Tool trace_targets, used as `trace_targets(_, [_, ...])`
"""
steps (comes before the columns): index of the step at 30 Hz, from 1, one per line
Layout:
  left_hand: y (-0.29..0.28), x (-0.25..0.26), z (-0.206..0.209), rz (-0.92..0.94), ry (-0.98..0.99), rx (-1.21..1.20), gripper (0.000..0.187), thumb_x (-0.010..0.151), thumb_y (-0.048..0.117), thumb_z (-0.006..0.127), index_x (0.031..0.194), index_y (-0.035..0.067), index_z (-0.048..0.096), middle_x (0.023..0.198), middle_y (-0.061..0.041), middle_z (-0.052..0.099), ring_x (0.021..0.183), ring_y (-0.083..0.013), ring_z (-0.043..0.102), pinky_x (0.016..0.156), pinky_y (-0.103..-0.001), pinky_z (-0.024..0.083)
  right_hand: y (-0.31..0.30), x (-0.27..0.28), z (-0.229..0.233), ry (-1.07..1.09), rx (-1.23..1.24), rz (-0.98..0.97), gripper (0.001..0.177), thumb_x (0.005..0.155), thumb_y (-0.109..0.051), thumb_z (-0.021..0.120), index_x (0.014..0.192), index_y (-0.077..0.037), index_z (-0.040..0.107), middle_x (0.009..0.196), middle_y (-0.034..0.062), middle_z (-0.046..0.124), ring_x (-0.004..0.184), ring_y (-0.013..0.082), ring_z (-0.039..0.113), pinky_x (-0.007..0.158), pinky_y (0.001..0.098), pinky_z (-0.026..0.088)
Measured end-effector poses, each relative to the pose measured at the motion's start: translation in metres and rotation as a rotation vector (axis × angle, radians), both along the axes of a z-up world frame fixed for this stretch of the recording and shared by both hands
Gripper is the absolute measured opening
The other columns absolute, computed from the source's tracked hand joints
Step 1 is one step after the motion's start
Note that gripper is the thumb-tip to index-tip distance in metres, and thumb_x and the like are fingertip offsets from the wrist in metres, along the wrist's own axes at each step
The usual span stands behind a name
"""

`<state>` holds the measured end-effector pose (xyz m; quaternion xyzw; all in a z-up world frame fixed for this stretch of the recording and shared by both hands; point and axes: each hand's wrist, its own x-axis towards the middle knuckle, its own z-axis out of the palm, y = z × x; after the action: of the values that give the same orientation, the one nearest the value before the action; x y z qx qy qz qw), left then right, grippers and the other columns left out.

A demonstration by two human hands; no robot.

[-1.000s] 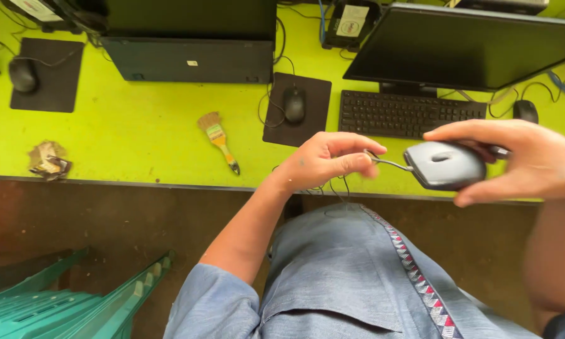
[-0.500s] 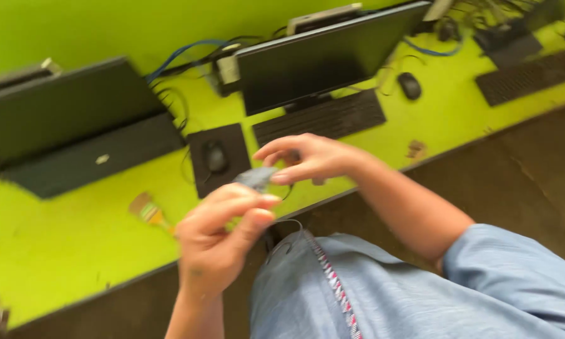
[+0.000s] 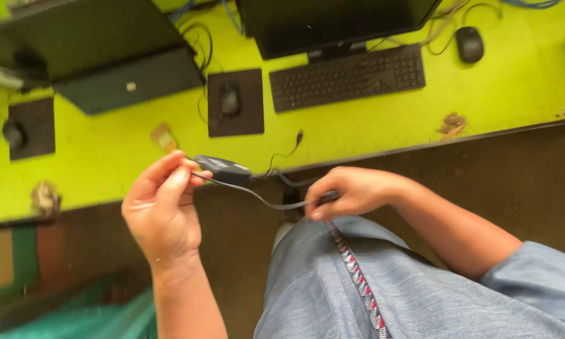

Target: Cleaning a computer desk with a brush and organizing a mouse cable.

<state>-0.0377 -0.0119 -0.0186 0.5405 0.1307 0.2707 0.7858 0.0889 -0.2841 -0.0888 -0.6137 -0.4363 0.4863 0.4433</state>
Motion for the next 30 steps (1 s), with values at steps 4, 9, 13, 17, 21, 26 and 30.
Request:
trace_targets(4, [-0.032,-0.036,0.001,0.115,0.036,0.244,0.041,0.087,-0.013,0.062,0.127,-0.007,0.066,0.11,-0.014,0.07,0.095,-0.0202,0.069,0.095,-0.038,0.063,-0.056,0.005,0.03,-0.079,0.092,0.0,0.019,0.089,-0.022,0.077,0.1,-0.006,0.079,0.086,0.0029,0.079,0.077,0.0131,0.071,0.069,0.0314,0.056])
trace_targets(9, [-0.065,-0.079,-0.001,0.373,0.155,0.743,0.028,0.097,-0.004,0.077,0.123,-0.006,0.067,0.112,-0.011,0.066,0.096,-0.0171,0.065,0.091,-0.031,0.059,-0.081,0.003,0.109,-0.087,0.557,0.205,0.018,0.097,-0.019,0.077,0.106,-0.003,0.077,0.088,0.0065,0.076,0.069,0.0184,0.063,0.063,0.0341,0.048])
trace_targets(13, [-0.082,-0.103,0.026,0.494,0.228,1.117,0.02,0.093,0.004,0.085,0.106,-0.001,0.071,0.1,-0.008,0.059,0.08,-0.0188,0.057,0.075,-0.027,0.049,-0.084,-0.02,0.165,-0.075,0.736,-0.023,0.022,0.086,-0.021,0.077,0.096,-0.002,0.075,0.07,0.0036,0.068,0.055,0.0154,0.053,0.057,0.0316,0.038])
trace_targets(17, [-0.081,-0.129,0.028,0.426,0.045,1.03,0.014,0.103,0.008,0.072,0.105,-0.001,0.062,0.11,-0.012,0.06,0.098,-0.025,0.059,0.09,-0.032,0.051,-0.052,-0.029,0.135,-0.09,0.438,-0.568,0.01,0.089,-0.005,0.072,0.094,0.003,0.073,0.075,0.0055,0.065,0.059,0.0132,0.056,0.057,0.0291,0.042])
trace_targets(21, [-0.06,-0.172,0.012,-0.006,-0.304,-0.053,0.017,0.107,0.018,0.067,0.107,0.002,0.067,0.074,0.0,0.057,0.069,-0.0161,0.056,0.074,-0.034,0.053,0.009,-0.019,0.076,-0.177,0.197,-0.674,0.01,0.094,-0.01,0.073,0.098,-0.001,0.074,0.069,0.0021,0.063,0.056,0.0094,0.052,0.048,0.0281,0.04])
trace_targets(26, [-0.03,-0.222,0.015,-0.042,-0.506,-0.43,0.022,0.111,0.02,0.062,0.109,-0.001,0.068,0.065,0.004,0.048,0.057,-0.0108,0.047,0.058,-0.03,0.043,0.034,-0.032,-0.048,-0.299,0.303,-0.409,0.011,0.088,-0.013,0.076,0.094,-0.005,0.072,0.076,0.0003,0.071,0.072,0.0089,0.067,0.068,0.0258,0.055])
trace_targets(30, [-0.018,-0.249,-0.001,0.224,-0.377,-0.321,0.023,0.105,0.02,0.065,0.104,-0.003,0.068,0.065,0.001,0.052,0.056,-0.0097,0.047,0.054,-0.028,0.041,0.061,-0.093,-0.055,-0.297,0.086,-0.39,0.01,0.091,-0.015,0.071,0.092,-0.006,0.075,0.077,0.0019,0.076,0.075,0.0105,0.07,0.073,0.0285,0.056])
